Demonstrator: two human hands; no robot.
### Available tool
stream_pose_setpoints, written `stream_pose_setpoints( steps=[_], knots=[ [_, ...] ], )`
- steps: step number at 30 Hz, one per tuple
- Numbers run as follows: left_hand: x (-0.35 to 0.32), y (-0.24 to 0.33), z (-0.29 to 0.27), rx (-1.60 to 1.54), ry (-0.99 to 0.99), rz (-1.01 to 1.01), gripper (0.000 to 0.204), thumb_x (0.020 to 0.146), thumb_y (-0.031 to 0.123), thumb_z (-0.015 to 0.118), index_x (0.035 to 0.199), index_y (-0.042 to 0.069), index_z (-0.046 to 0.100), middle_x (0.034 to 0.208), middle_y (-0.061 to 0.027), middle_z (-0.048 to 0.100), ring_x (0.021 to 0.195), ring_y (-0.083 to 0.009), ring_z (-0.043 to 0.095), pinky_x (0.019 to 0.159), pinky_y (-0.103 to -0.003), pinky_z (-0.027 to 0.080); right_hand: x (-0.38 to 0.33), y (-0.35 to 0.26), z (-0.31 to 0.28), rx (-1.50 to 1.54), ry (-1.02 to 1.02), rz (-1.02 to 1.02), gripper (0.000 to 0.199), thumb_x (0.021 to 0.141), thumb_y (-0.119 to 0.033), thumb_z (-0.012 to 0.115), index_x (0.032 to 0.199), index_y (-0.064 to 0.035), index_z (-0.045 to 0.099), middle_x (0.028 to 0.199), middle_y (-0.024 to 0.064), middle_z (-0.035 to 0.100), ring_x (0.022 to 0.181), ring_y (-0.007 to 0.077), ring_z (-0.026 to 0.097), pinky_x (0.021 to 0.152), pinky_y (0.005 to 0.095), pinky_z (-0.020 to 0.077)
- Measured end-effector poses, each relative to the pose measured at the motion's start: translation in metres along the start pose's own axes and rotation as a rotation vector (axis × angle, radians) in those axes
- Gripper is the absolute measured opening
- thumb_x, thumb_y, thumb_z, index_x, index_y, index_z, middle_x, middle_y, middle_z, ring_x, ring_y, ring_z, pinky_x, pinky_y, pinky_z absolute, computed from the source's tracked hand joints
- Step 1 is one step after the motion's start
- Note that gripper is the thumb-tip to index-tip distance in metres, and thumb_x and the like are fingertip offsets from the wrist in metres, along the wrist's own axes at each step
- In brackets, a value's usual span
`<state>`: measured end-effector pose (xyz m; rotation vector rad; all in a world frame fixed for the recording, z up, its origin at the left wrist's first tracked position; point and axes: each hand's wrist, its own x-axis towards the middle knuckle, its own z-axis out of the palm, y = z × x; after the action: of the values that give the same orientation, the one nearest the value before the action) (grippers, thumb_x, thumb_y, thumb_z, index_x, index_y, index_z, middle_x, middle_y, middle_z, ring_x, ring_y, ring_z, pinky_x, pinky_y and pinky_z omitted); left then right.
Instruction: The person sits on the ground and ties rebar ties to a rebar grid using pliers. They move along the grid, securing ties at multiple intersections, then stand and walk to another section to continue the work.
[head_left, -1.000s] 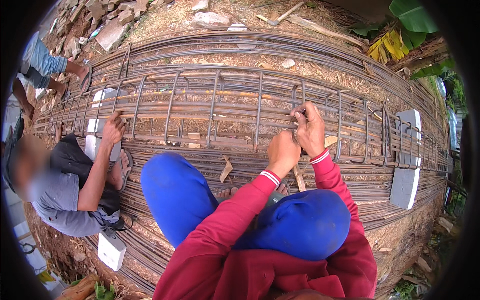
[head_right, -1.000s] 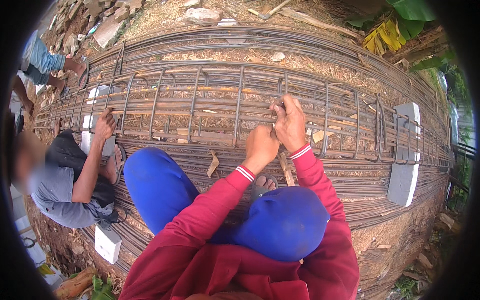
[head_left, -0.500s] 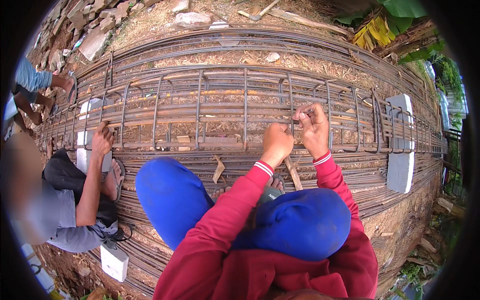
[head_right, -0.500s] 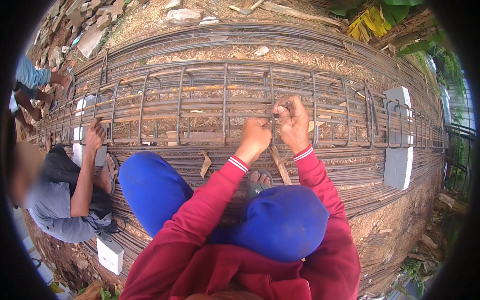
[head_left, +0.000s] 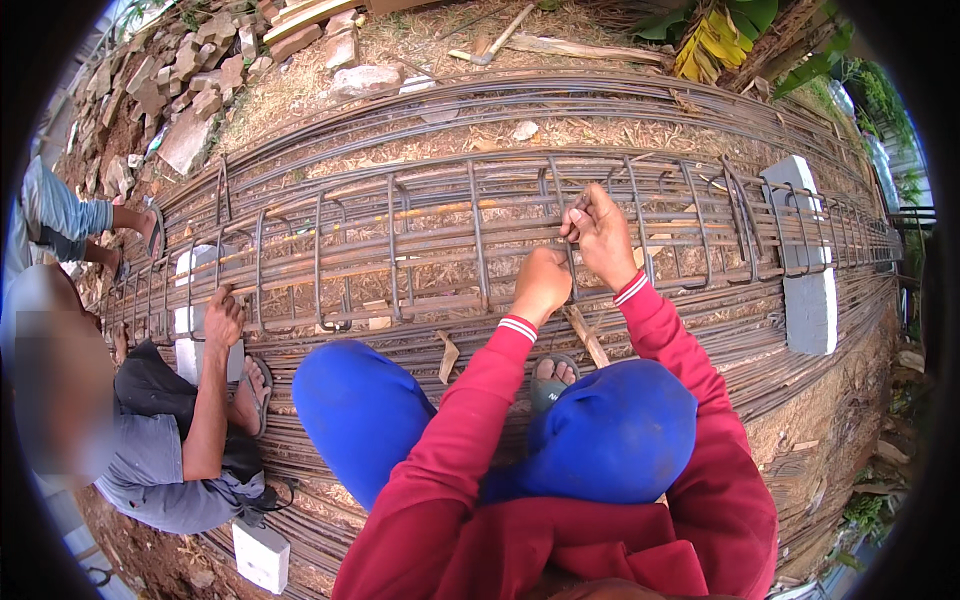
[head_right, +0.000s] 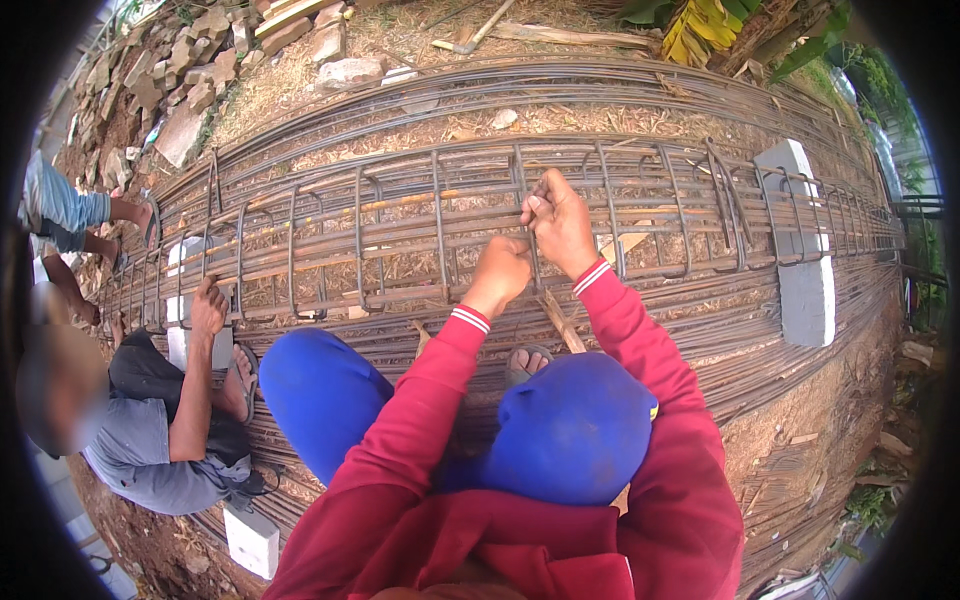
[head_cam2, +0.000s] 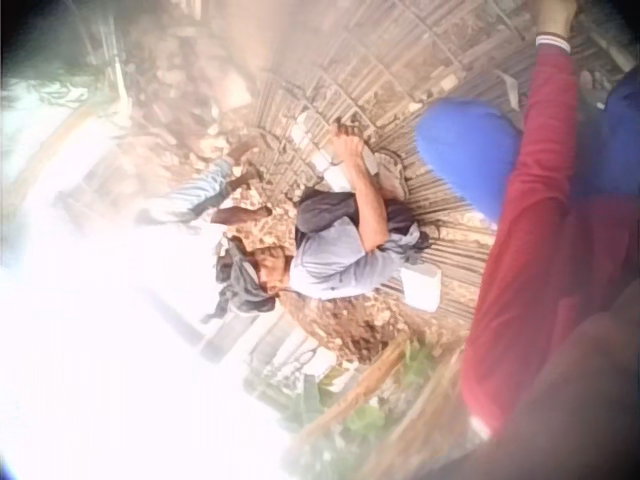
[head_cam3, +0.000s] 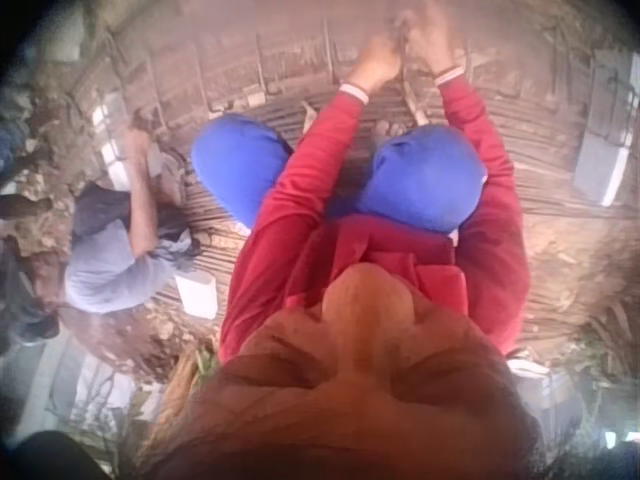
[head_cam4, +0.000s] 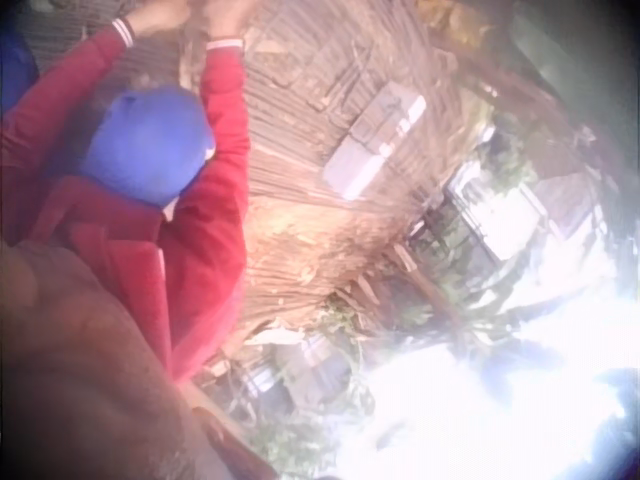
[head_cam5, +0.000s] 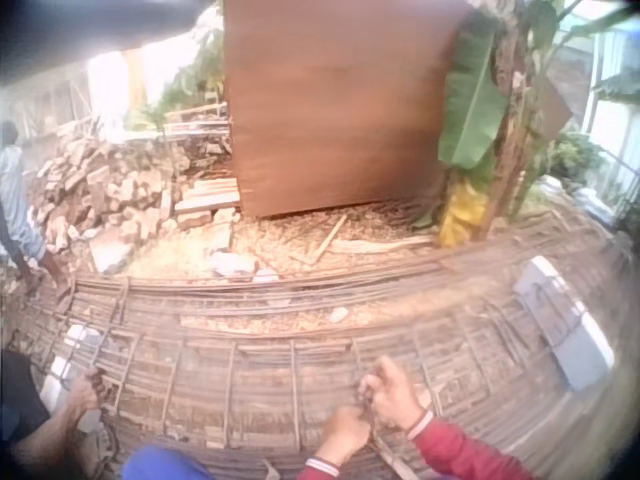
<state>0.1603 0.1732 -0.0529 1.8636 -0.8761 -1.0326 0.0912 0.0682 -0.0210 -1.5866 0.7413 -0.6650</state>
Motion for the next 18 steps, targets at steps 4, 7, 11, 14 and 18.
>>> stream_pose_setpoints(
  steps=[4, 7, 11, 14, 18],
  knots=[
    [-0.002, 0.0, -0.009, -0.326, -0.064, -0.01, 0.025, 0.094, 0.005, 0.052, 0.072, 0.0, 0.064, 0.059, 0.001, 0.052, 0.052, -0.0092, 0.045, 0.048, -0.028, 0.034, -0.023, 0.005, -0.001, 0.036, 0.001, -0.099, 0.014, 0.094, 0.01, 0.045, 0.091, -0.0041, 0.044, 0.082, 0.0057, 0.058, 0.074, 0.0113, 0.056, 0.068, 0.0255, 0.0463],
    [-0.006, 0.005, -0.012, -0.535, -0.095, -0.159, 0.029, 0.096, 0.01, 0.054, 0.069, 0.002, 0.06, 0.058, 0.0011, 0.051, 0.048, -0.007, 0.04, 0.044, -0.026, 0.03, -0.052, 0.007, -0.005, 0.027, 0.042, -0.115, 0.015, 0.094, 0.011, 0.044, 0.093, -0.0041, 0.045, 0.09, 0.0083, 0.06, 0.081, 0.0135, 0.057, 0.074, 0.0279, 0.0469],
    [-0.001, 0.016, -0.014, -0.453, -0.055, -0.275, 0.027, 0.097, 0.014, 0.055, 0.075, 0.001, 0.066, 0.057, -0.0001, 0.054, 0.045, -0.0063, 0.038, 0.042, -0.025, 0.026, -0.069, 0.012, -0.009, 0.279, 0.117, -0.029, 0.014, 0.094, 0.01, 0.043, 0.093, -0.0037, 0.046, 0.093, 0.0096, 0.06, 0.093, 0.0192, 0.063, 0.079, 0.0306, 0.0502],
    [0.001, 0.02, -0.013, -0.324, 0.002, -0.276, 0.032, 0.094, 0.016, 0.061, 0.067, 0.0, 0.065, 0.053, -0.0001, 0.053, 0.044, -0.0062, 0.036, 0.042, -0.026, 0.026, -0.07, 0.015, -0.015, 0.481, 0.144, 0.063, 0.01, 0.095, 0.008, 0.046, 0.096, -0.0019, 0.048, 0.099, 0.0112, 0.063, 0.104, 0.0215, 0.064, 0.084, 0.0317, 0.0526],
    [0.003, 0.019, -0.012, -0.137, 0.04, -0.173, 0.038, 0.092, 0.018, 0.065, 0.058, 0.001, 0.063, 0.05, 0.0002, 0.052, 0.044, -0.0063, 0.039, 0.043, -0.027, 0.028, -0.102, 0.01, -0.039, 0.209, 0.338, 0.096, 0.016, 0.095, 0.002, 0.055, 0.11, 0.0025, 0.052, 0.111, 0.0146, 0.064, 0.102, 0.0192, 0.064, 0.084, 0.03, 0.0528]
  ],
)
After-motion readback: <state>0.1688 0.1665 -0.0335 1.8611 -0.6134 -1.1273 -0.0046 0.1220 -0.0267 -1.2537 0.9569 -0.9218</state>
